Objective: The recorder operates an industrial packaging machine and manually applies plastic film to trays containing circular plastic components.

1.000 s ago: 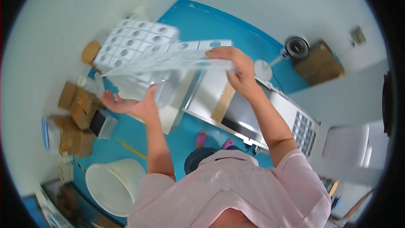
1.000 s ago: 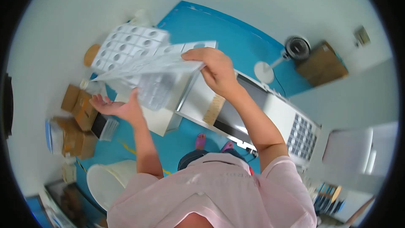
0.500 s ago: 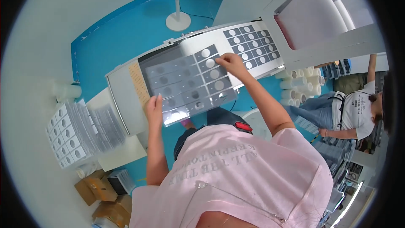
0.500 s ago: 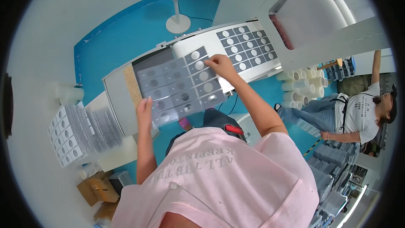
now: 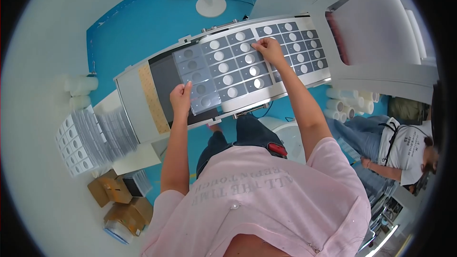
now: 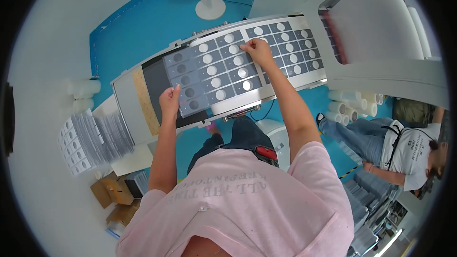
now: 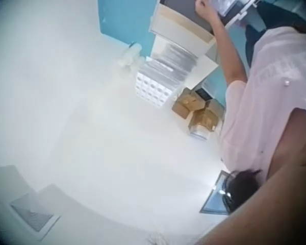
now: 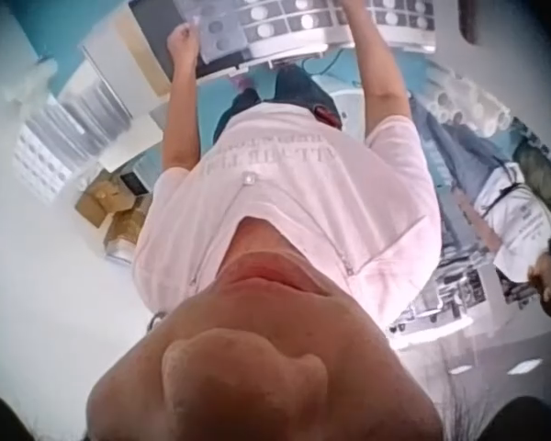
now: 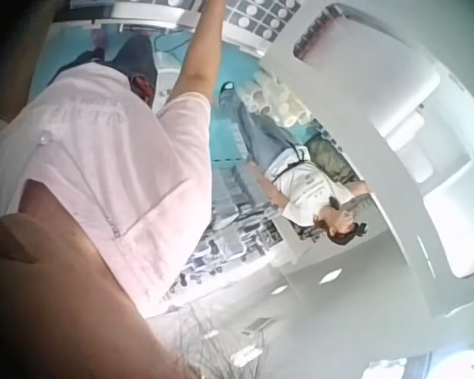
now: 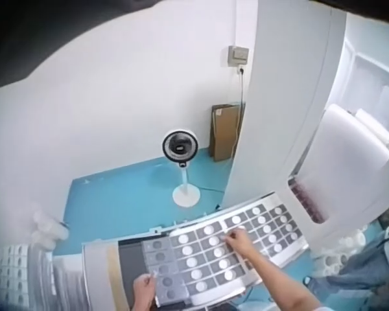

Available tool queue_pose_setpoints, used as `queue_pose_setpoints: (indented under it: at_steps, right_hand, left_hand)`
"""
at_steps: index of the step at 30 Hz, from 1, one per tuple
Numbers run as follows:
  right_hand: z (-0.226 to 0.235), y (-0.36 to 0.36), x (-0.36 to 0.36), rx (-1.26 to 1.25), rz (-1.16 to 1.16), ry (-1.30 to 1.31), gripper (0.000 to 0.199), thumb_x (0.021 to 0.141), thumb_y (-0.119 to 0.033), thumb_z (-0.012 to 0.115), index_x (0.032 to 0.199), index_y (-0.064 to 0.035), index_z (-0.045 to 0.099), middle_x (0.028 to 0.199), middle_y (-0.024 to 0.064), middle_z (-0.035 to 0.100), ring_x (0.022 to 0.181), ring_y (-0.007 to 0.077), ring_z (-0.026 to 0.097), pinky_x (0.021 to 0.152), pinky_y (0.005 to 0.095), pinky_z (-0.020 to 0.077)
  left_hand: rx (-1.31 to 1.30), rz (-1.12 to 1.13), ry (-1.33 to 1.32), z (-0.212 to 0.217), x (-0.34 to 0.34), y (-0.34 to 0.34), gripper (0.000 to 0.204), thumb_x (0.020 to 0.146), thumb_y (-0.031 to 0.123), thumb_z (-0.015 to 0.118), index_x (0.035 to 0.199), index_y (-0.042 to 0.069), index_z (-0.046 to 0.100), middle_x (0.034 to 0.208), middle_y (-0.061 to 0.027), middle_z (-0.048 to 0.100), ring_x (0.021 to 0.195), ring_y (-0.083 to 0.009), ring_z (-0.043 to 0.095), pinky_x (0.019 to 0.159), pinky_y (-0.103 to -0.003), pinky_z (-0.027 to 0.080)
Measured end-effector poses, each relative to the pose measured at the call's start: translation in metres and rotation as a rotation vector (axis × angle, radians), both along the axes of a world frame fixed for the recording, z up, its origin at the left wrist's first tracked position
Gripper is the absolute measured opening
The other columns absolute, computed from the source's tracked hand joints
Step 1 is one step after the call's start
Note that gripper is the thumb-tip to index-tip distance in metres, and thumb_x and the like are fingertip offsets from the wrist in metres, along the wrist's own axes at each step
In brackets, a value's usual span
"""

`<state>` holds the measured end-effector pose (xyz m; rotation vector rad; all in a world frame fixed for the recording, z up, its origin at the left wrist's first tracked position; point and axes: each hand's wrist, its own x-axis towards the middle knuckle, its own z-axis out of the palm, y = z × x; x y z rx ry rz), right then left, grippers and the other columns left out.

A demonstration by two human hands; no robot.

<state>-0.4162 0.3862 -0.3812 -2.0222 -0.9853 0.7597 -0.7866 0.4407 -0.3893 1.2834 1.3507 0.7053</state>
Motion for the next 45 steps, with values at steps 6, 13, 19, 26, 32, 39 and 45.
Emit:
queue_pose_setpoints:
  at_steps: [6, 13, 19, 26, 32, 39, 45]
  right_hand:
    - [-0.006, 0.006, 0.001, 0.037, 0.017, -0.034, 0.031, 0.08, -0.027, 0.081, 0.085, 0.0014, 0.071, 0.073, 0.0076, 0.069, 0.065, 0.0145, 0.062, 0.062, 0.029, 0.0491]
    - [-0.009, 0.003, 0.0, 0.02, 0.046, -0.047, 0.028, 0.084, -0.024, 0.079, 0.087, 0.002, 0.069, 0.073, 0.0027, 0.067, 0.064, 0.0084, 0.056, 0.058, 0.0253, 0.0458]
    - [-0.016, 0.004, 0.003, -0.005, 0.035, 0.008, 0.031, 0.083, -0.028, 0.079, 0.089, 0.0006, 0.07, 0.075, 0.0068, 0.069, 0.067, 0.014, 0.06, 0.063, 0.0293, 0.0485]
    - [-0.005, 0.003, 0.0, 0.007, 0.066, 0.012, 0.03, 0.083, -0.027, 0.079, 0.088, 0.0003, 0.069, 0.075, 0.0064, 0.068, 0.066, 0.0137, 0.06, 0.062, 0.0293, 0.048]
    - [0.0, -0.001, -0.001, -0.036, 0.078, 0.021, 0.03, 0.083, -0.027, 0.079, 0.087, 0.0003, 0.069, 0.073, 0.0058, 0.067, 0.065, 0.0128, 0.058, 0.061, 0.0286, 0.0473]
    - [-0.01, 0.004, 0.001, 0.002, 0.072, 0.053, 0.03, 0.083, -0.026, 0.08, 0.084, 0.0005, 0.067, 0.07, 0.004, 0.065, 0.062, 0.0118, 0.055, 0.059, 0.0284, 0.0461]
    - [-0.013, 0.005, 0.002, -0.001, 0.077, 0.038, 0.031, 0.082, -0.027, 0.08, 0.083, 0.0009, 0.067, 0.069, 0.0046, 0.065, 0.062, 0.0122, 0.056, 0.059, 0.0286, 0.046]
  left_hand:
    - [-0.037, 0.059, -0.033, -0.005, -0.003, -0.004, 0.036, 0.093, 0.024, 0.07, 0.069, 0.003, 0.053, 0.061, 0.0053, 0.041, 0.056, -0.0032, 0.036, 0.045, -0.025, 0.041]
    - [0.007, 0.046, 0.08, -0.002, -0.003, -0.003, 0.037, 0.092, 0.027, 0.071, 0.071, 0.0, 0.056, 0.06, 0.0028, 0.045, 0.055, -0.0053, 0.039, 0.047, -0.027, 0.038]
    - [-0.015, 0.051, 0.065, -0.008, -0.002, -0.004, 0.038, 0.091, 0.028, 0.071, 0.071, -0.001, 0.057, 0.058, 0.0009, 0.047, 0.053, -0.0069, 0.041, 0.048, -0.029, 0.035]
    - [0.029, 0.026, 0.149, -0.019, -0.01, -0.009, 0.035, 0.091, 0.028, 0.071, 0.076, -0.002, 0.062, 0.059, 0.0006, 0.049, 0.054, -0.0069, 0.044, 0.046, -0.029, 0.039]
    - [-0.071, 0.064, 0.075, 0.001, -0.005, -0.012, 0.032, 0.09, 0.028, 0.073, 0.079, -0.001, 0.064, 0.062, 0.0017, 0.052, 0.056, -0.0056, 0.046, 0.048, -0.027, 0.047]
    - [-0.045, 0.05, 0.108, -0.01, -0.007, 0.001, 0.034, 0.09, 0.029, 0.072, 0.077, -0.001, 0.064, 0.061, 0.0012, 0.051, 0.055, -0.0065, 0.045, 0.048, -0.027, 0.045]
    - [-0.03, 0.046, 0.126, -0.017, -0.007, -0.002, 0.035, 0.089, 0.03, 0.072, 0.076, -0.001, 0.064, 0.058, -0.0008, 0.051, 0.054, -0.0085, 0.045, 0.047, -0.029, 0.042]
